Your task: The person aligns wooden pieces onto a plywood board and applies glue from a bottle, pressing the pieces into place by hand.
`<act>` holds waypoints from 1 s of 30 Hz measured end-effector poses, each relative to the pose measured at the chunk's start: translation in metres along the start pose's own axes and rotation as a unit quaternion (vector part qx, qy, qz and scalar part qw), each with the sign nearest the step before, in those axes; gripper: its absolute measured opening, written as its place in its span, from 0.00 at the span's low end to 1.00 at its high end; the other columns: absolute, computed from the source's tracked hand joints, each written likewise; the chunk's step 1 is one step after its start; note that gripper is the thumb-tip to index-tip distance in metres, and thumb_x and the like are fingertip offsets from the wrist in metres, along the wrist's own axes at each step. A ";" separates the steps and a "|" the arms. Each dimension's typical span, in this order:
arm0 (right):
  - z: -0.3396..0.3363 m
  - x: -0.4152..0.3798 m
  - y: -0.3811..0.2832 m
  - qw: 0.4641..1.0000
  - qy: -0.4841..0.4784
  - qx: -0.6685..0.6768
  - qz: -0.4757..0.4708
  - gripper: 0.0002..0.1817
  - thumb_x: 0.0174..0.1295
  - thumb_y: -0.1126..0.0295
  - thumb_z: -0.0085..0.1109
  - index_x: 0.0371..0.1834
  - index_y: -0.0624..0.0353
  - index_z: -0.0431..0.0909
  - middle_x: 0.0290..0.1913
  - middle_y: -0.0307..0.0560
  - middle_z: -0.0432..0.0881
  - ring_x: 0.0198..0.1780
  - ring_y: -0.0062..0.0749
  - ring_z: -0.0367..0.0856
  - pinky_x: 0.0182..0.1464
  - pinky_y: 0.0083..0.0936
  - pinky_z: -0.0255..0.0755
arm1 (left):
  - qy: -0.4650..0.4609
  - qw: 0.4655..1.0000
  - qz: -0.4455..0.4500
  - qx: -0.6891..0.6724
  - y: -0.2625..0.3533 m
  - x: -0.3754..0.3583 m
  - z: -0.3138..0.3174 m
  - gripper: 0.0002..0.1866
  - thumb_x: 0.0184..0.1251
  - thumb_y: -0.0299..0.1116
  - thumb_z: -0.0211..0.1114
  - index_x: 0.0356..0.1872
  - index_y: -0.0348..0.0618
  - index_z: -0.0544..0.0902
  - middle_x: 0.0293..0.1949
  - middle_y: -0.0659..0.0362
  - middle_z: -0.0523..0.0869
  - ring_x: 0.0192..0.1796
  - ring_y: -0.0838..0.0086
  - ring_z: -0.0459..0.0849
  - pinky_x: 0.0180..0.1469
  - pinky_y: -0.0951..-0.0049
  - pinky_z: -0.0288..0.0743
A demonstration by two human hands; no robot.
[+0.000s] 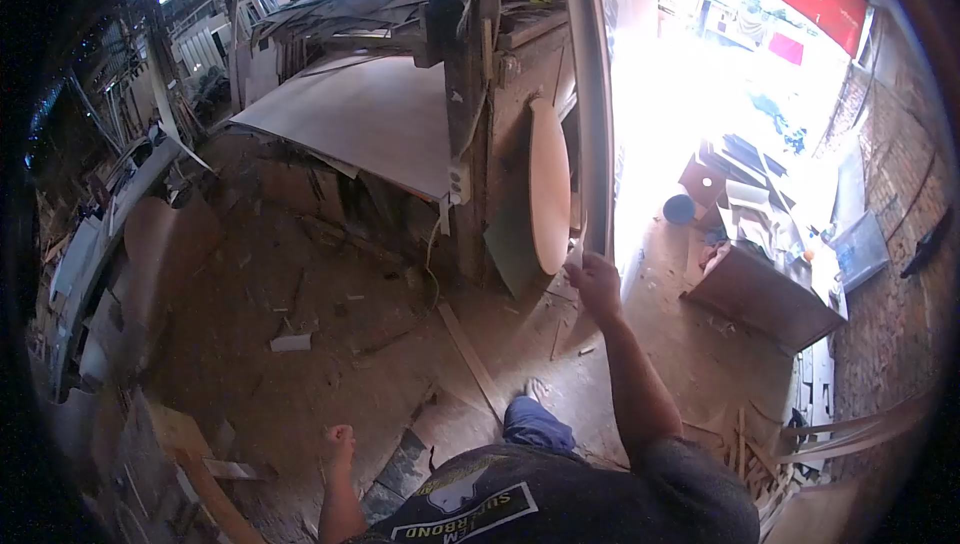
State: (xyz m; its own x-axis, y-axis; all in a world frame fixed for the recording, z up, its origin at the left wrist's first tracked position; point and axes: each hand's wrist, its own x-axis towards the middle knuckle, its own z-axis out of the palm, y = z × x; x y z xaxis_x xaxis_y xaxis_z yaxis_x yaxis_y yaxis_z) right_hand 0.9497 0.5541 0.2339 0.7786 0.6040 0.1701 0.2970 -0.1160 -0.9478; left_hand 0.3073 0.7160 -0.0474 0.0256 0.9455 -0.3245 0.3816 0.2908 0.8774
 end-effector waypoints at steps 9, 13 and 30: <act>0.073 0.304 -0.123 0.982 0.028 0.091 -0.162 0.16 0.69 0.62 0.67 0.43 0.69 0.87 0.32 0.42 0.86 0.36 0.23 0.83 0.42 0.25 0.75 | -0.027 0.963 -0.052 0.263 -0.029 -0.015 0.096 0.09 0.68 0.40 0.69 0.31 0.49 0.83 0.28 0.60 0.85 0.31 0.66 0.83 0.34 0.62 0.75; 0.086 0.442 -0.170 0.977 0.122 0.060 -0.163 0.16 0.65 0.63 0.71 0.47 0.66 0.89 0.37 0.49 0.91 0.38 0.30 0.88 0.44 0.30 0.78 | -0.083 0.969 -0.122 0.201 0.024 -0.010 0.198 0.10 0.68 0.42 0.69 0.32 0.48 0.85 0.29 0.57 0.86 0.33 0.65 0.85 0.35 0.62 0.77; 0.171 0.695 -0.154 0.951 -0.067 -0.188 -0.235 0.23 0.61 0.59 0.72 0.53 0.64 0.84 0.46 0.48 0.88 0.48 0.33 0.85 0.52 0.30 0.79 | 0.109 0.963 -0.234 0.082 0.028 -0.082 0.262 0.19 0.65 0.48 0.73 0.42 0.42 0.92 0.36 0.47 0.93 0.39 0.60 0.93 0.44 0.60 0.85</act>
State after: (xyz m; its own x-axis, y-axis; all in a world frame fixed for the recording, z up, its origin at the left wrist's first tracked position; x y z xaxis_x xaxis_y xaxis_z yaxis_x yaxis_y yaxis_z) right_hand 1.3504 1.1270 0.4521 0.4408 0.7510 0.4916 0.7914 -0.0668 -0.6076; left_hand 0.5580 0.6086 -0.0891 -0.3731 0.7300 -0.5727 0.4453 0.6824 0.5797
